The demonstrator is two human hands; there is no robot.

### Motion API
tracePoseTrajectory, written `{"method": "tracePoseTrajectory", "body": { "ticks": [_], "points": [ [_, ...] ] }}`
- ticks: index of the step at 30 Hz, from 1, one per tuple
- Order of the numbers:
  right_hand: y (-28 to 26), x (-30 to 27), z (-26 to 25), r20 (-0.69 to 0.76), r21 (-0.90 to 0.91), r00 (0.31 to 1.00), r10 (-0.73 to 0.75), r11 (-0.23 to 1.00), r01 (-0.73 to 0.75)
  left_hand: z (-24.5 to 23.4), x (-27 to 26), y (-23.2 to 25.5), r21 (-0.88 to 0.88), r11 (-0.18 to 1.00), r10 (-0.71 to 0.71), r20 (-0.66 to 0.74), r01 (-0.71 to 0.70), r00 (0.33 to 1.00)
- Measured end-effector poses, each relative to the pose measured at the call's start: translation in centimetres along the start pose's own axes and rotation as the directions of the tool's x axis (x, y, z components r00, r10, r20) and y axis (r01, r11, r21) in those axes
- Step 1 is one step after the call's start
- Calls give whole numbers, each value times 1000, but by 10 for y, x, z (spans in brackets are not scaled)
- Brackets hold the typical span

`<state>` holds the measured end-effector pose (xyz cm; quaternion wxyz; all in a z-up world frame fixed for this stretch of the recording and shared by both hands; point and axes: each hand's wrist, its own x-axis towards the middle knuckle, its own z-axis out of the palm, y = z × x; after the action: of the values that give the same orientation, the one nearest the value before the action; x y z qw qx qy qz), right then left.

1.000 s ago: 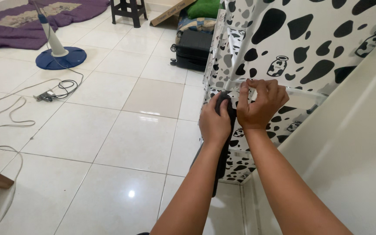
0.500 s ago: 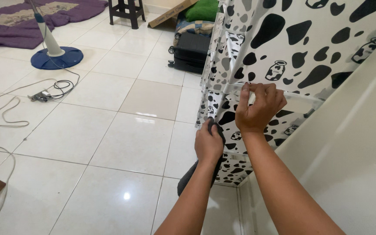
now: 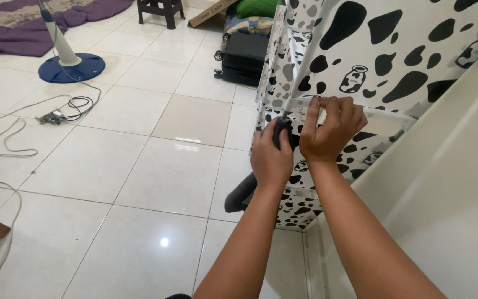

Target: The person wipes the exterior fabric panels of a white plastic shelving unit with a dark cloth. They move the unit to a new position and continue wiping the top and side surfaces.

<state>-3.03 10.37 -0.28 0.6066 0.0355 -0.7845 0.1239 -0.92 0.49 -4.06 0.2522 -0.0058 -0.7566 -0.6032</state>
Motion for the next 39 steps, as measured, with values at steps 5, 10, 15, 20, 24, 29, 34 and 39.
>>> {"method": "tracePoseTrajectory", "body": {
  "ticks": [5, 10, 15, 20, 24, 29, 34, 39],
  "points": [
    [2, -1, 3, -10, 2, 1000, 0, 1000, 0, 5, -18, -21, 61, 995, -77, -2, 77, 997],
    [1, -1, 4, -11, 4, 1000, -12, 1000, 12, 10, -20, -19, 68, 980, -184, -16, 185, 983],
    [4, -1, 3, -13, -9, 1000, -11, 1000, 11, 14, -8, 7, 32, 985, -169, -51, 171, 984],
    [4, 0, 2, -22, -17, 999, -28, 999, 27, 6, -3, 27, 42, 994, -101, -34, 103, 994],
    [5, 2, 6, -43, -16, 999, -20, 1000, 19, 4, -2, 36, -22, 998, 50, -87, -53, 995],
    [6, -1, 5, -24, 5, 1000, 8, 1000, -8, 9, 2, 29, 13, 996, 90, -111, -89, 990],
    [2, 2, 0, -30, 13, 999, -12, 1000, 12, 9, -1, 9, 100, 995, 33, -38, -29, 999],
    [-1, 2, -1, -25, 27, 1000, 0, 1000, 1, 8, -12, -15, 203, 977, -77, 34, 69, 996]
  ]
}}
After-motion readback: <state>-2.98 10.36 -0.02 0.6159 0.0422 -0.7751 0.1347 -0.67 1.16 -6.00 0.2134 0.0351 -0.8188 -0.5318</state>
